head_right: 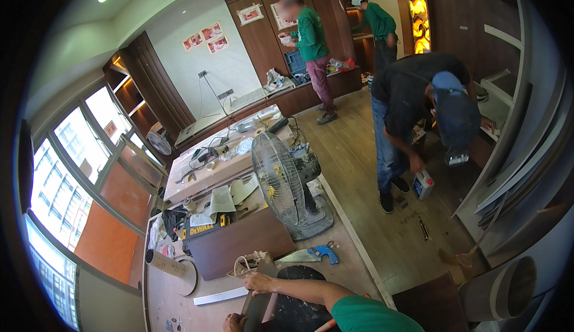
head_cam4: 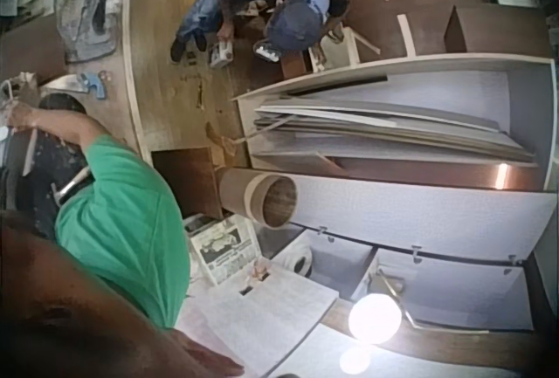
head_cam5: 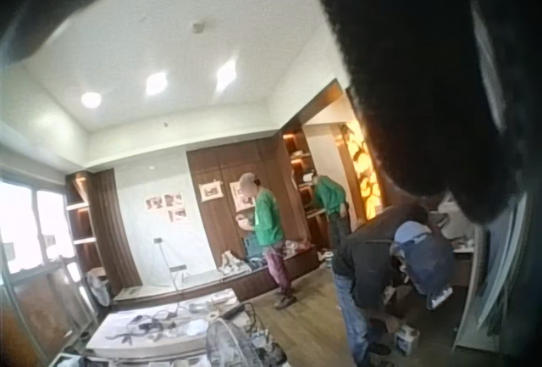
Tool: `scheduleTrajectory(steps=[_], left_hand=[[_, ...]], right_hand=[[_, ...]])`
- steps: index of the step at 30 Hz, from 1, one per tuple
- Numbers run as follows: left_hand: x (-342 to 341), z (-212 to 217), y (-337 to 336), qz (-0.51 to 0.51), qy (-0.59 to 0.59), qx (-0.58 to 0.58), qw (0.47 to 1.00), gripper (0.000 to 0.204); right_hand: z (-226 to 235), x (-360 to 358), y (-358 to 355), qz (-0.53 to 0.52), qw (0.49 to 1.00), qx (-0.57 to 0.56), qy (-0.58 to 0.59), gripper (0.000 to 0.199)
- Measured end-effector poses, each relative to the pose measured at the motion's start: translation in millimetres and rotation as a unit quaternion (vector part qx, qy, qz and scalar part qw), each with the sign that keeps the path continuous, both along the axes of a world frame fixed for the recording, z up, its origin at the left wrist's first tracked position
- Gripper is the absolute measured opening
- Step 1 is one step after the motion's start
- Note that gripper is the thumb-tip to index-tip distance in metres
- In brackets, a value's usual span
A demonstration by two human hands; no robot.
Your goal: The person hammers nails into a wooden panel and then attaches a thin wooden strip to its edge. They use a hammer to secure the strip and inspect the alignment. Other workers are visible in the background.
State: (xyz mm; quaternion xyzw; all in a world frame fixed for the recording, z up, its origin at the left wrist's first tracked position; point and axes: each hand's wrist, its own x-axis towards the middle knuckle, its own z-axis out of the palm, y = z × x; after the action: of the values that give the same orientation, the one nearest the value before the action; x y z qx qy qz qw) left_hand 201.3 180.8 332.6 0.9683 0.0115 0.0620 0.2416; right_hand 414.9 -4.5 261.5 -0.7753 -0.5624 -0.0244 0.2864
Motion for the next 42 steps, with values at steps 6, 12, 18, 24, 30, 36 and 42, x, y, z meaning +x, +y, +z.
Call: scheduleTrajectory(steps=[6,12,18,24,30,36,42], left_hand=[[-2.2,-11.8,5.2,0.022,0.01,0.02,1.0,0.016],[-2.9,-18.3,4.6,0.035,-0.006,0.037,0.999,0.018],[-6.2,-17.9,0.7,0.073,0.005,0.017,0.997,0.019],[-29.1,-20.9,12.5,0.085,-0.027,0.028,0.996,0.017],[-29.7,-8.4,8.4,0.104,-0.007,0.041,0.994,0.015],[-21.8,-2.7,3.7,0.105,0.005,0.044,0.993,0.016],[-24.8,-10.4,17.1,0.097,-0.028,0.026,0.995,0.018]], right_hand=[[1.6,4.8,7.1,-0.002,1.0,-0.003,-0.014,0.038],[1.2,3.8,8.5,-0.004,1.0,-0.012,-0.024,0.039],[-4.0,4.4,4.4,-0.01,0.999,-0.039,-0.034,0.043],[1.6,-2.6,11.2,-0.038,0.998,-0.054,-0.011,0.04],[13.4,-19.0,24.1,0.049,0.992,-0.109,0.03,0.045],[-8.8,-20.5,30.0,-0.002,0.998,-0.057,0.018,0.049],[-5.6,-20.6,45.7,-0.012,0.996,-0.084,0.037,0.042]])
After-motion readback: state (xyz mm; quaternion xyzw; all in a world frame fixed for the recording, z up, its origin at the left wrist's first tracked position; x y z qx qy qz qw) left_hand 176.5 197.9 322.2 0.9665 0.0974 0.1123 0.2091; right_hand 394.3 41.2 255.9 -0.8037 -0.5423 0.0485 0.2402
